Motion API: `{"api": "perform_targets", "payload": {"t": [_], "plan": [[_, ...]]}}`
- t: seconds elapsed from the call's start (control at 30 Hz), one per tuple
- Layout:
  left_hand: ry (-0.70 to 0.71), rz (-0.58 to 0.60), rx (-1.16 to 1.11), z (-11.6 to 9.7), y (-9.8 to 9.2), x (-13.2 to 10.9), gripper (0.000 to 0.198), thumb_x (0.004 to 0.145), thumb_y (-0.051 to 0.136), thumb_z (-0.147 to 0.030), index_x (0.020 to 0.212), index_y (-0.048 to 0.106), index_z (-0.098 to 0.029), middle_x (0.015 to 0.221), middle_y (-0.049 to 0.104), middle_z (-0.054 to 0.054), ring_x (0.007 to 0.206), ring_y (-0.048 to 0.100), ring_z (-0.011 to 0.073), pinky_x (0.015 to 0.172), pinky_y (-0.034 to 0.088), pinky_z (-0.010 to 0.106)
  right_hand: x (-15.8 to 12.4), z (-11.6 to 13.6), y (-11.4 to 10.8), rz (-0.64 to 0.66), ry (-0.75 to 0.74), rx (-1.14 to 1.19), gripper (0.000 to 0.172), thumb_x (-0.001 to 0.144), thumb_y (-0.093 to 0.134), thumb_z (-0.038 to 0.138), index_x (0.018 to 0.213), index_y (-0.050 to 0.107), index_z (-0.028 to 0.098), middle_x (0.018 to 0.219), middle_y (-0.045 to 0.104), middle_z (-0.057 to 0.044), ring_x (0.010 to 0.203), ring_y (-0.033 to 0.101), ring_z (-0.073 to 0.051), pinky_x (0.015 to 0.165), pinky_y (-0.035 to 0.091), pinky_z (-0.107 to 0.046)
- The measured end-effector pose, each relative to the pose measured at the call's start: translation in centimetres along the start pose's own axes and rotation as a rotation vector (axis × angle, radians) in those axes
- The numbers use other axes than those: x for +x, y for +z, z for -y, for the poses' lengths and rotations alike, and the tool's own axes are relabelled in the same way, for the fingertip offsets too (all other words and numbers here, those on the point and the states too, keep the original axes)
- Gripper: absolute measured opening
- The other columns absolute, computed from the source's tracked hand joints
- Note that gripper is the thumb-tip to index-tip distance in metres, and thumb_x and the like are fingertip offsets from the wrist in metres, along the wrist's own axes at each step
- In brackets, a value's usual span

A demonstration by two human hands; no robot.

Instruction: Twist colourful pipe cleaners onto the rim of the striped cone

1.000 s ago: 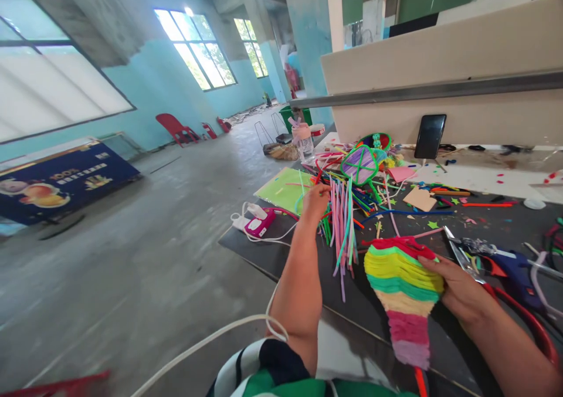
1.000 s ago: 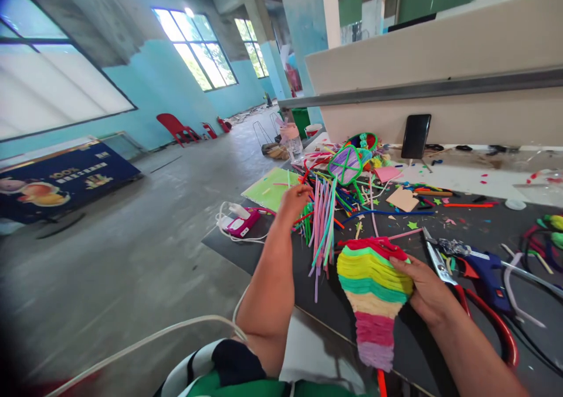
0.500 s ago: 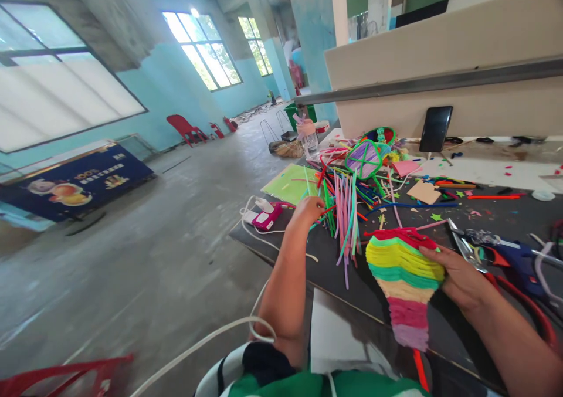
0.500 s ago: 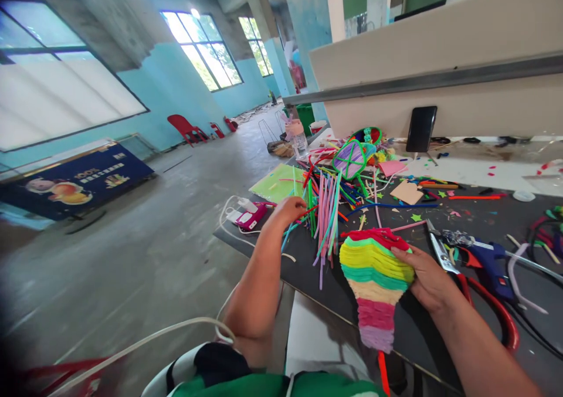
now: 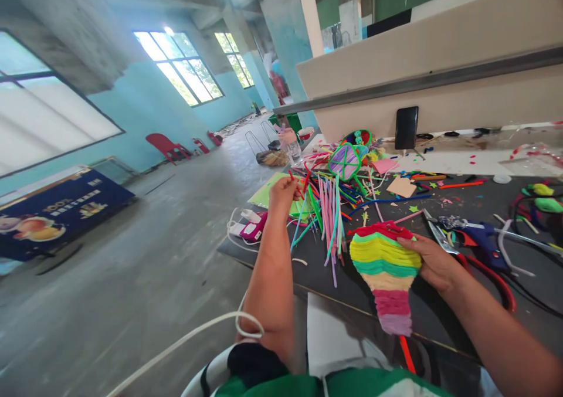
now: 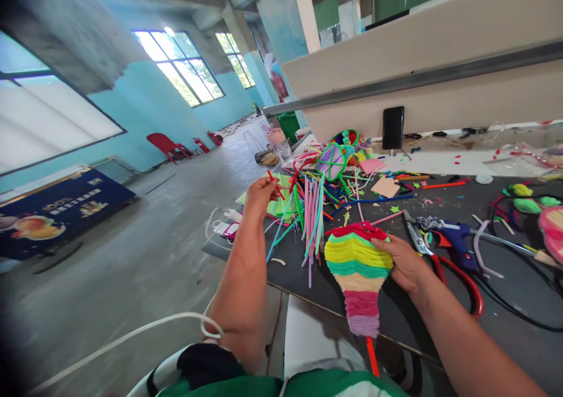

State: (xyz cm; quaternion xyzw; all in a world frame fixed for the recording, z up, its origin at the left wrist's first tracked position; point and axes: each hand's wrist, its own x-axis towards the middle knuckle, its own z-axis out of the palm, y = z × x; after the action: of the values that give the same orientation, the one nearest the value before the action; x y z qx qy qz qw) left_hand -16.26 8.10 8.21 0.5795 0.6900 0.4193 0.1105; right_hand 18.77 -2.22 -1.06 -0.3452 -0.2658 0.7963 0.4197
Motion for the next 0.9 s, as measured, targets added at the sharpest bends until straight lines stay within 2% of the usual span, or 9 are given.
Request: {"api": "perform_targets", "payload": {"t": [0.1, 0.17, 0.23, 0.33, 0.4, 0.43, 0.5, 0.7, 0.9], "plan": [[-0.018, -0.021, -0.002, -0.5, 1.0, 0.5, 0.034, 0.085, 0.047, -0.034, 0.109, 0.059, -0.013, 0.092, 0.067, 0.008, 0.070, 0.064, 0.0132, 0.064, 0.051, 0.025, -0.1, 0.0, 0.1, 0.016, -0.006, 0.003, 0.028, 0.071, 0.073, 0.020, 0.098, 0.070, 0.016, 0.099, 0.073, -0.011, 0.095, 0.069, -0.030, 0.091, 0.052, -0.044], [-0.005, -0.045, 0.045, -1.2, 3.0, 0.4, 0.048, 0.077, 0.060, -0.031, 0.122, 0.054, -0.015, 0.113, 0.062, 0.014, 0.095, 0.064, 0.0214, 0.080, 0.051, 0.032, -0.1, 0.0, 0.2, 0.030, -0.010, 0.016, 0.028, 0.071, 0.073, 0.019, 0.099, 0.070, 0.016, 0.100, 0.073, -0.011, 0.095, 0.069, -0.029, 0.091, 0.051, -0.044], [0.074, -0.037, 0.171, -2.2, 6.1, -0.1, 0.067, 0.070, 0.068, -0.028, 0.133, 0.046, -0.019, 0.138, 0.043, 0.016, 0.123, 0.047, 0.0300, 0.097, 0.042, 0.039, -0.1, 0.0, 0.2, 0.040, -0.015, 0.018, 0.028, 0.071, 0.073, 0.020, 0.098, 0.070, 0.016, 0.099, 0.073, -0.011, 0.095, 0.069, -0.029, 0.091, 0.051, -0.044], [0.222, 0.194, 0.402, -3.5, 10.8, -1.2, 0.060, 0.071, 0.067, -0.034, 0.129, 0.052, -0.029, 0.151, 0.025, 0.009, 0.135, 0.029, 0.0362, 0.105, 0.032, 0.048, -0.1, -0.1, 0.4, 0.037, -0.024, 0.018, 0.029, 0.069, 0.074, 0.021, 0.097, 0.070, 0.015, 0.097, 0.074, -0.012, 0.091, 0.070, -0.029, 0.092, 0.050, -0.045], [0.286, 0.333, 0.497, -3.7, 12.8, -1.5, 0.048, 0.075, 0.063, -0.035, 0.122, 0.059, -0.031, 0.152, 0.025, 0.006, 0.137, 0.024, 0.0345, 0.108, 0.026, 0.050, -0.2, 0.0, 0.5, 0.019, -0.030, 0.030, 0.031, 0.068, 0.074, 0.020, 0.098, 0.070, 0.014, 0.096, 0.074, -0.012, 0.089, 0.070, -0.029, 0.092, 0.049, -0.046], [0.284, 0.356, 0.518, -3.4, 13.2, -1.4, 0.041, 0.075, 0.063, -0.033, 0.116, 0.063, -0.029, 0.150, 0.030, 0.006, 0.137, 0.024, 0.0341, 0.109, 0.024, 0.050, -0.3, 0.0, 0.6, 0.009, -0.032, 0.037, 0.032, 0.067, 0.075, 0.020, 0.099, 0.070, 0.014, 0.094, 0.074, -0.012, 0.087, 0.071, -0.029, 0.093, 0.049, -0.046], [0.258, 0.358, 0.545, -2.4, 12.9, -1.0, 0.033, 0.076, 0.061, -0.030, 0.108, 0.068, -0.025, 0.144, 0.038, 0.010, 0.136, 0.026, 0.0345, 0.109, 0.021, 0.053, -0.4, 0.0, 0.9, -0.001, -0.030, 0.048, 0.033, 0.066, 0.075, 0.019, 0.099, 0.070, 0.014, 0.092, 0.075, -0.012, 0.086, 0.071, -0.028, 0.093, 0.049, -0.046], [0.192, 0.373, 0.592, 1.6, 8.8, 0.2, 0.028, 0.082, 0.052, -0.030, 0.103, 0.071, -0.028, 0.134, 0.050, 0.007, 0.129, 0.039, 0.0279, 0.106, 0.029, 0.045, -0.4, -0.2, 1.3, 0.076, -0.004, 0.082, 0.028, 0.067, 0.074, 0.019, 0.095, 0.071, 0.014, 0.092, 0.075, -0.012, 0.084, 0.071, -0.029, 0.090, 0.050, -0.046], [0.135, 0.354, 0.542, 2.4, 8.0, 0.5, 0.032, 0.080, 0.055, -0.028, 0.108, 0.069, -0.026, 0.121, 0.060, 0.005, 0.115, 0.053, 0.0196, 0.098, 0.038, 0.028, -0.4, -0.2, 1.2, 0.066, -0.005, 0.088, 0.028, 0.067, 0.074, 0.018, 0.094, 0.071, 0.015, 0.091, 0.075, -0.012, 0.084, 0.071, -0.030, 0.089, 0.051, -0.047]]}}
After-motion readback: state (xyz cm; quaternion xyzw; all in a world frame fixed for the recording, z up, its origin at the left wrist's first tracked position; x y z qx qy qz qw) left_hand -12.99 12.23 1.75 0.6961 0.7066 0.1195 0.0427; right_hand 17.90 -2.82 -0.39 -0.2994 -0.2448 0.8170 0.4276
